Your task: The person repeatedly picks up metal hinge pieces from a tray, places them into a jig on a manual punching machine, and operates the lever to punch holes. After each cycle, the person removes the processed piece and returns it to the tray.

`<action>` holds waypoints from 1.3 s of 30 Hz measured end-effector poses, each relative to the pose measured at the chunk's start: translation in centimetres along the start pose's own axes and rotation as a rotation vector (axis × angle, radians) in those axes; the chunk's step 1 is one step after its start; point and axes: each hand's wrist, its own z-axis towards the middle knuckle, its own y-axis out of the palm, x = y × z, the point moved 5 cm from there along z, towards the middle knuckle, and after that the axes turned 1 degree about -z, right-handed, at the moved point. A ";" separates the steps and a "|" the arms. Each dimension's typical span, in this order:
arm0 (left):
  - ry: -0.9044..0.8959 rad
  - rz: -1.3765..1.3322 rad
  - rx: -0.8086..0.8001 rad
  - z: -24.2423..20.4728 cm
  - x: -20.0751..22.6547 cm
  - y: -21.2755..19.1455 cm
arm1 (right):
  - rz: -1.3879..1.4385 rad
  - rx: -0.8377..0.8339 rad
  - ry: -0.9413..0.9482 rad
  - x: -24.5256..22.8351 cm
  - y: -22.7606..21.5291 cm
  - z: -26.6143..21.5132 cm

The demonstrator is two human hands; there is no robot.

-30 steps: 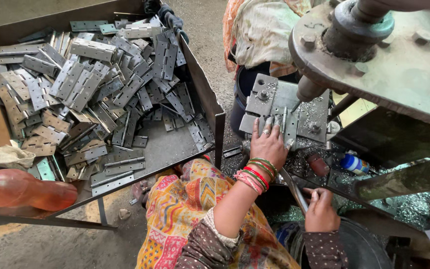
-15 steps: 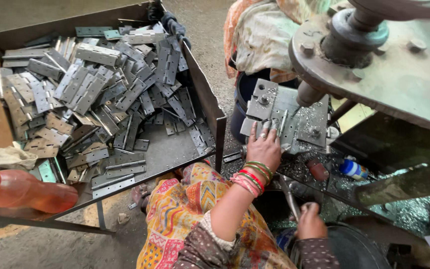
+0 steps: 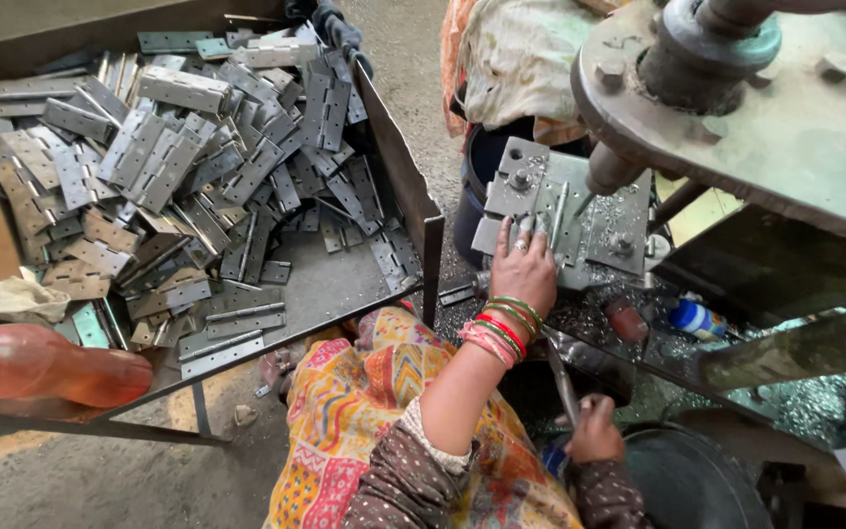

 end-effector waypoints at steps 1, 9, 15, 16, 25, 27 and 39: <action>-0.001 -0.004 0.024 0.7 -0.2 -0.5 | -0.071 -0.013 -0.004 -1.2 -0.8 0.8; -0.014 -0.020 0.045 4.5 -0.2 -0.5 | -0.304 -0.007 -0.043 -4.1 -3.8 1.4; -0.028 -0.034 -0.093 3.6 -0.2 1.0 | -0.043 0.126 -0.183 -0.9 -1.5 -0.1; -0.018 -0.029 -0.069 2.9 0.2 1.1 | -0.080 0.070 -0.113 -0.2 -1.4 -0.7; -0.018 -0.034 -0.049 3.3 0.0 1.2 | -0.227 -0.010 -0.029 -3.9 -3.8 0.7; -0.001 -0.029 0.018 3.7 0.1 0.4 | -0.127 0.043 -0.041 -2.6 -2.2 -0.5; -0.032 -0.030 -0.232 5.4 -1.3 0.0 | -0.315 0.005 -0.167 -5.4 -5.7 2.6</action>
